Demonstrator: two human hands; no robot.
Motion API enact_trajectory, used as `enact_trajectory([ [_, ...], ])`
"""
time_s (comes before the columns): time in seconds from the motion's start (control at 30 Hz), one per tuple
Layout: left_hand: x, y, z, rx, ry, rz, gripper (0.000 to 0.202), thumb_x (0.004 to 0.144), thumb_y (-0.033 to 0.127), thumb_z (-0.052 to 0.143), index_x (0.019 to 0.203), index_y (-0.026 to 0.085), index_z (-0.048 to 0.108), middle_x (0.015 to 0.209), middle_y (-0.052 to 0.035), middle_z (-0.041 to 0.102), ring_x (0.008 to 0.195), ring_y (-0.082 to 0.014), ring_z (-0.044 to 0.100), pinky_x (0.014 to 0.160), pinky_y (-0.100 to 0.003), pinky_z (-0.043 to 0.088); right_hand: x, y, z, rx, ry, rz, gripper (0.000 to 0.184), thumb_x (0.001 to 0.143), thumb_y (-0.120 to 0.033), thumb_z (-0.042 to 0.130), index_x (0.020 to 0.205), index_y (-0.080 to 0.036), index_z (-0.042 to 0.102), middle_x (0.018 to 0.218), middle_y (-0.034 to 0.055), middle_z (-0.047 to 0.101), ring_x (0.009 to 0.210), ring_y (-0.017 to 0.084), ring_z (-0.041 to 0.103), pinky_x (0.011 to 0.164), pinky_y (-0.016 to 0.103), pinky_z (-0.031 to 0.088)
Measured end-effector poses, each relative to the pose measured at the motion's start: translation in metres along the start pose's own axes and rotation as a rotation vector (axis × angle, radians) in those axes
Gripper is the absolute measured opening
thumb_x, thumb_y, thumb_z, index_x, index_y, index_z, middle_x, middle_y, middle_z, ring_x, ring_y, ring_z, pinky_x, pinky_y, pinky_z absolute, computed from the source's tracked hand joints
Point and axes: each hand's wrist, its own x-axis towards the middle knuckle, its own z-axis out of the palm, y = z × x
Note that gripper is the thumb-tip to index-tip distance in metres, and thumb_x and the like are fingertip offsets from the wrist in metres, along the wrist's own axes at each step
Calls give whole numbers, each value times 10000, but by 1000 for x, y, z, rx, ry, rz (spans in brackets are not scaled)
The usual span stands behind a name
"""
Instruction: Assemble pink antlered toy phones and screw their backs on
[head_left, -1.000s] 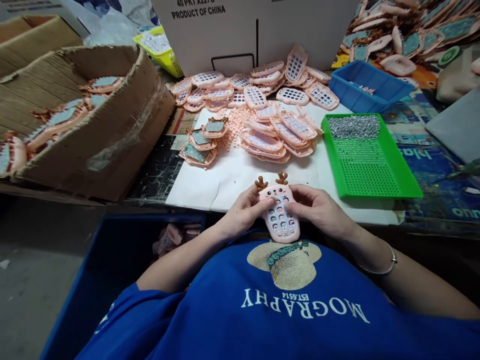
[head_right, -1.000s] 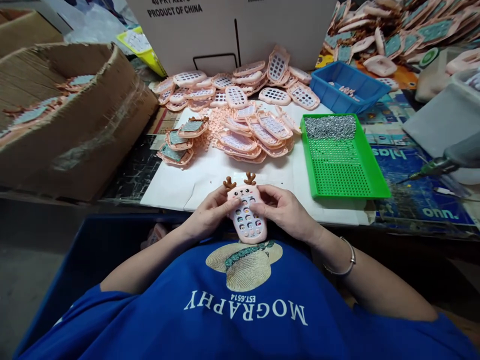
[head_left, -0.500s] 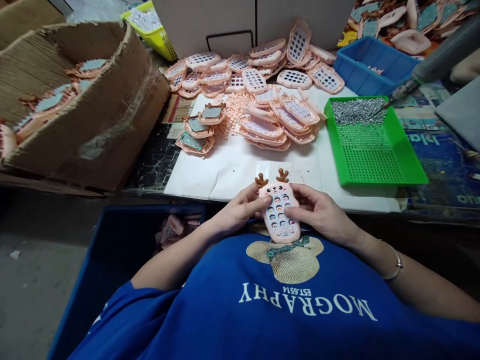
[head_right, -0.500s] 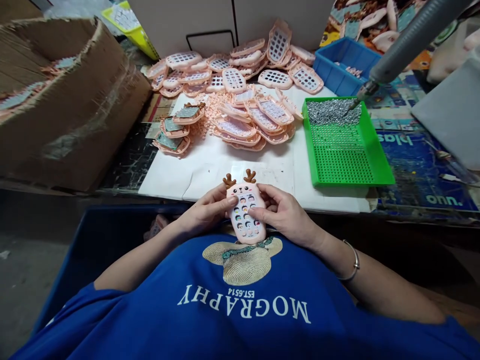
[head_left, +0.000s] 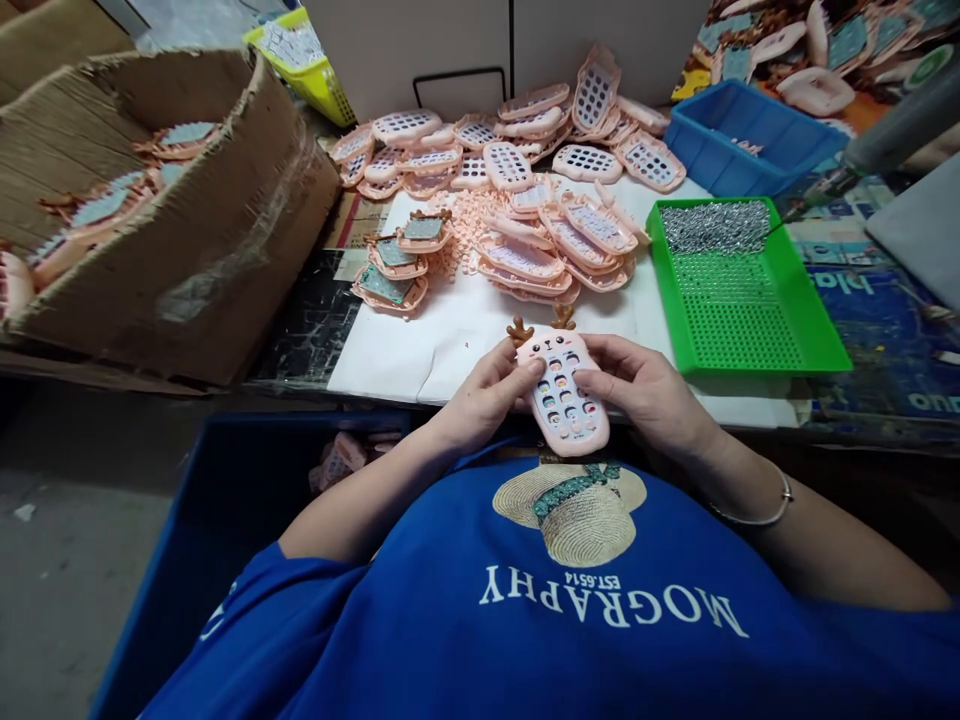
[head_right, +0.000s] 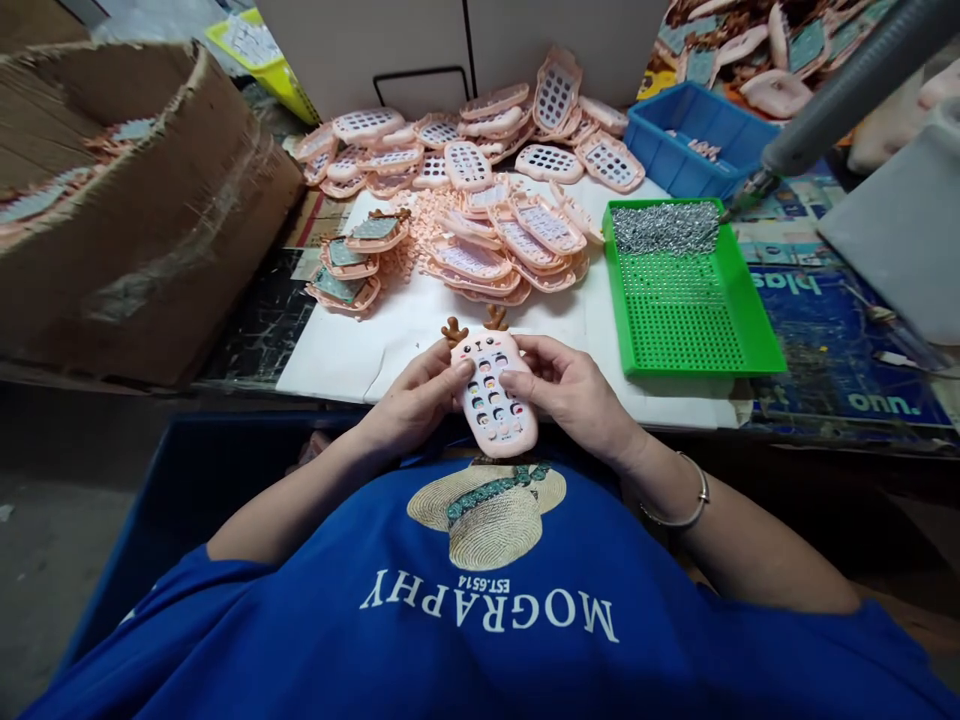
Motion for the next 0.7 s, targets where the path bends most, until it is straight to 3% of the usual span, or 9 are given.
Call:
enact_trajectory([
  [0.17, 6, 2, -2, -9, 66, 39, 488, 810, 445, 749, 1170, 166, 573, 1048, -89, 747, 895, -239, 727, 737, -332, 581, 2, 2, -2, 1, 1, -25, 401, 875, -430, 734, 1226, -243, 688, 1190, 52, 733, 1092, 219, 683, 941, 356, 576],
  [0.4, 11, 9, -4, -91, 98, 69, 461, 801, 405, 756, 1165, 182, 580, 1167, -96, 721, 1037, -255, 701, 850, -392, 585, 0, 7, -2, 11, 49, -18, 407, 813, -385, 800, 1176, -228, 705, 1139, 52, 752, 1050, 211, 696, 934, 372, 586],
  [0.57, 9, 10, -1, -83, 105, 21, 565, 713, 250, 840, 1179, 187, 526, 1190, -97, 711, 1094, -266, 683, 893, -407, 575, 2, 9, 0, 22, 93, -45, 409, 800, -394, 809, 1160, -231, 707, 1112, 46, 757, 1015, 204, 702, 899, 362, 597],
  [0.7, 11, 7, -1, -92, 141, 31, 655, 635, 190, 881, 1168, 178, 500, 1137, -97, 727, 1006, -250, 705, 840, -386, 588, 5, 12, 0, 18, 90, -53, 403, 807, -409, 803, 1158, -234, 711, 1106, 42, 756, 1002, 195, 699, 890, 349, 597],
])
